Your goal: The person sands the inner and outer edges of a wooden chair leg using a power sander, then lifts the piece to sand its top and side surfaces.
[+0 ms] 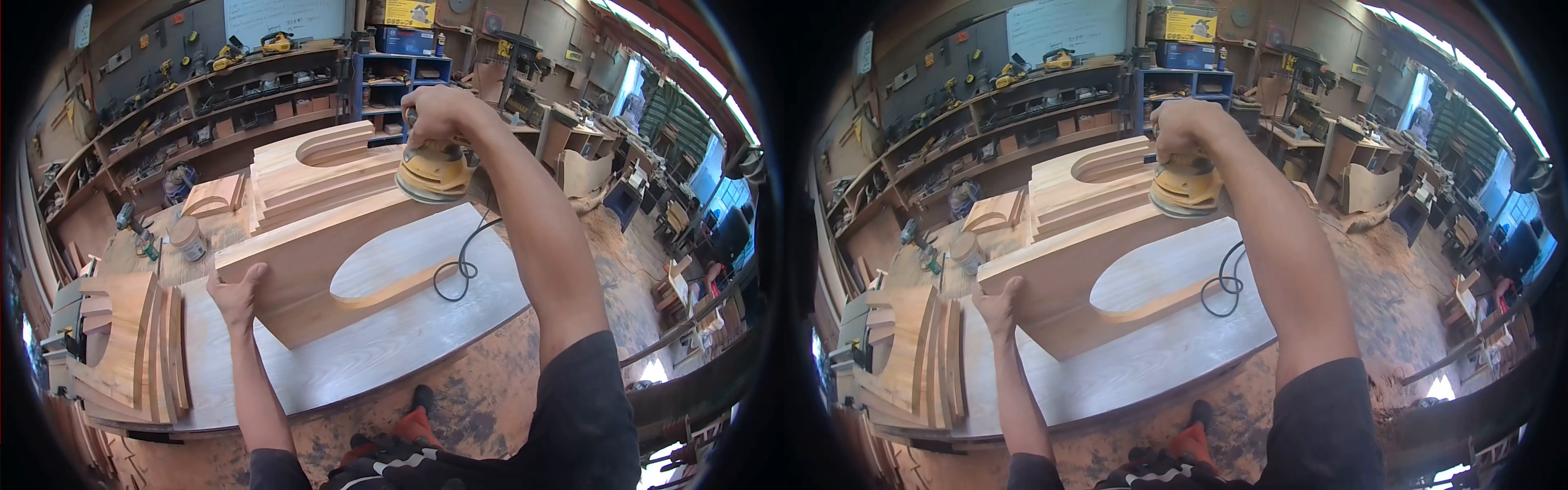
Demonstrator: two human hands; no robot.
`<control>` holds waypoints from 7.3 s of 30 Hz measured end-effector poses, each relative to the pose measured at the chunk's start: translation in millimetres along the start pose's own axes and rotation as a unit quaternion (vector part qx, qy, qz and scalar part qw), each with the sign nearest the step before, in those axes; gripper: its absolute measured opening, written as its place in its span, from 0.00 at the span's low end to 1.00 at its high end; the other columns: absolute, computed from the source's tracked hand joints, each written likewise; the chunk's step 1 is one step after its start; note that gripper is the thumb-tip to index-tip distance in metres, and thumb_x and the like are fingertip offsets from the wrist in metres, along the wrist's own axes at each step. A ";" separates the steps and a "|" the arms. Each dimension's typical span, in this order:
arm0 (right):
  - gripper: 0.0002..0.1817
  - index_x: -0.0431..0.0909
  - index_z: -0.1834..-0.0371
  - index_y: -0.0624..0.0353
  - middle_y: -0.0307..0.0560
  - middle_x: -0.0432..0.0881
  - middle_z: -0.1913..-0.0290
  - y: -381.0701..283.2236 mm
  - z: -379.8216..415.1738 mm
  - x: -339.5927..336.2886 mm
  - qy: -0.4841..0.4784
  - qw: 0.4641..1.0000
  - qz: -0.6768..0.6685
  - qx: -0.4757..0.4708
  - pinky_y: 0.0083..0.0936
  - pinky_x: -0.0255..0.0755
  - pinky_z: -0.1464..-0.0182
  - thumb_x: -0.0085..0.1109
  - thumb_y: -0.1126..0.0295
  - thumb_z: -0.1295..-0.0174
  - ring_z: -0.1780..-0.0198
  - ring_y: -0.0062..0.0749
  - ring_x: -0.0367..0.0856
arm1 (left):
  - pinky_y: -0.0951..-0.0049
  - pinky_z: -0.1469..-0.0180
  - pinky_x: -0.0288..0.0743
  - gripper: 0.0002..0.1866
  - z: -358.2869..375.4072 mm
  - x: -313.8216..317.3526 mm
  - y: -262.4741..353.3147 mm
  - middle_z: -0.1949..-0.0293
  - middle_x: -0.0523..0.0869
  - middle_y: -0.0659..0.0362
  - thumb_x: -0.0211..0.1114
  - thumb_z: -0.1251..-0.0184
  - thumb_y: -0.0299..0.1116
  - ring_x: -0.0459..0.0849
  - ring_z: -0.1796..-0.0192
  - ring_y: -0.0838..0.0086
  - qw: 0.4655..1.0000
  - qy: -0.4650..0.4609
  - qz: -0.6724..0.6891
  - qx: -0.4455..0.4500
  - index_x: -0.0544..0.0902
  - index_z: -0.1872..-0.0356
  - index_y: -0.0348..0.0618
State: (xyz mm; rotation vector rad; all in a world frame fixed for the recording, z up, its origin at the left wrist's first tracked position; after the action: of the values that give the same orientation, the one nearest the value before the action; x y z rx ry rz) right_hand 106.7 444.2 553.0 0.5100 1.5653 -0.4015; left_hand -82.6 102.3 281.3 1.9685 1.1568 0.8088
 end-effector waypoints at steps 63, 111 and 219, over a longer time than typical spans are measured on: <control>0.39 0.85 0.29 0.50 0.51 0.91 0.36 100.2 6.2 -1.9 -0.014 0.994 0.019 0.107 0.45 0.86 0.37 0.82 0.60 0.50 0.36 0.50 0.90 | 0.68 0.43 0.86 0.32 1.1 -4.6 -12.9 0.49 0.93 0.54 0.92 0.43 0.33 0.91 0.50 0.71 0.999 0.023 0.008 0.024 0.86 0.41 0.32; 0.34 0.87 0.33 0.45 0.49 0.92 0.39 -166.8 21.5 -14.9 0.005 0.981 0.021 -0.190 0.48 0.84 0.37 0.73 0.68 0.50 0.35 0.47 0.90 | 0.69 0.41 0.84 0.35 7.1 -4.7 -11.6 0.47 0.92 0.56 0.92 0.42 0.36 0.90 0.48 0.71 1.000 0.009 0.004 0.028 0.84 0.38 0.33; 0.26 0.85 0.39 0.45 0.52 0.81 0.37 193.2 51.5 273.9 -0.012 0.983 -0.068 -0.171 0.52 0.84 0.40 0.75 0.58 0.44 0.39 0.58 0.83 | 0.64 0.58 0.76 0.25 -25.8 48.5 98.5 0.70 0.87 0.50 0.69 0.18 0.50 0.86 0.64 0.70 0.854 -0.005 -0.520 0.006 0.88 0.62 0.32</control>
State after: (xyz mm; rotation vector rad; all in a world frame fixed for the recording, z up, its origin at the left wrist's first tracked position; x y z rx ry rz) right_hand 249.6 598.7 287.0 0.1321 1.6087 -0.2326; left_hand -38.0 117.8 383.7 1.0362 1.9125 0.1914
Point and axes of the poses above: each hand's wrist, its own z-axis away from the middle knuckle, its own x-axis out of the palm, y = z × x, the point moved 3 cm from there along -z, towards the middle knuckle
